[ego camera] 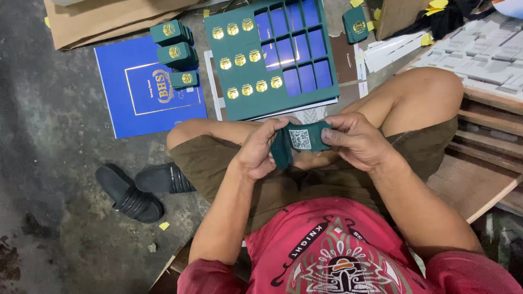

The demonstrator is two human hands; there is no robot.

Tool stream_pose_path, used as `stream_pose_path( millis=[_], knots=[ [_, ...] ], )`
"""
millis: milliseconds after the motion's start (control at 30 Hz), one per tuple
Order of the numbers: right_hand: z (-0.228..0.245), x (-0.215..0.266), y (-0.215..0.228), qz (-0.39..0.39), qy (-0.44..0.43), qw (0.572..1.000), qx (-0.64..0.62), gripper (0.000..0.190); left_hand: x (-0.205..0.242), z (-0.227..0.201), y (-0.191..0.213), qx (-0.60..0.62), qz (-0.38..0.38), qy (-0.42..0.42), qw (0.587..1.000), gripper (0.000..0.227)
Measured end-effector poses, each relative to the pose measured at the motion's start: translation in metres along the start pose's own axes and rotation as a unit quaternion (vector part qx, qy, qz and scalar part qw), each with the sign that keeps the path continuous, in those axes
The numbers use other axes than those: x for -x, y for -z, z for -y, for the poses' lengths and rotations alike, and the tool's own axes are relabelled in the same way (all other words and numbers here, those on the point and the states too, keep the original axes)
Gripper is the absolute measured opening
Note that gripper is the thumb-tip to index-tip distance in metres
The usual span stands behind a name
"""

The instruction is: The person sits on the floor and repeatedly picks up small green boxes from a tray, opens them to reveal a QR code, and places them into a stack. The person handles the boxes one at a time, inspecting the interior before stacking them.

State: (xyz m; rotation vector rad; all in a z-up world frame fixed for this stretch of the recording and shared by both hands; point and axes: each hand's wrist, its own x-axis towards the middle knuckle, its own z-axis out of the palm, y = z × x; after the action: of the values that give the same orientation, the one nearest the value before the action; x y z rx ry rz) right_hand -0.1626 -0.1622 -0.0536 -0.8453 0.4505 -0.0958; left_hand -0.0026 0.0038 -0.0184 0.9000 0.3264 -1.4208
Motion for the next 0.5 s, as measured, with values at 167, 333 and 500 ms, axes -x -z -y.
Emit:
stream_pose_path(
  millis=[167, 333, 500],
  knots=[
    [-0.005, -0.002, 0.005, -0.018, -0.004, 1.000, -0.003, 0.012, -0.041, 0.025, 0.045, 0.029, 0.085, 0.008, 0.996, 0.030],
    [0.002, -0.002, -0.006, -0.021, -0.012, 0.999, -0.045, 0.011, -0.018, 0.013, 0.024, 0.007, 0.149, -0.006, 0.989, 0.022],
    [-0.002, -0.004, -0.006, -0.027, -0.017, 0.998, -0.060, 0.012, -0.023, 0.018, 0.031, 0.080, 0.163, 0.007, 0.983, 0.022]
  ],
)
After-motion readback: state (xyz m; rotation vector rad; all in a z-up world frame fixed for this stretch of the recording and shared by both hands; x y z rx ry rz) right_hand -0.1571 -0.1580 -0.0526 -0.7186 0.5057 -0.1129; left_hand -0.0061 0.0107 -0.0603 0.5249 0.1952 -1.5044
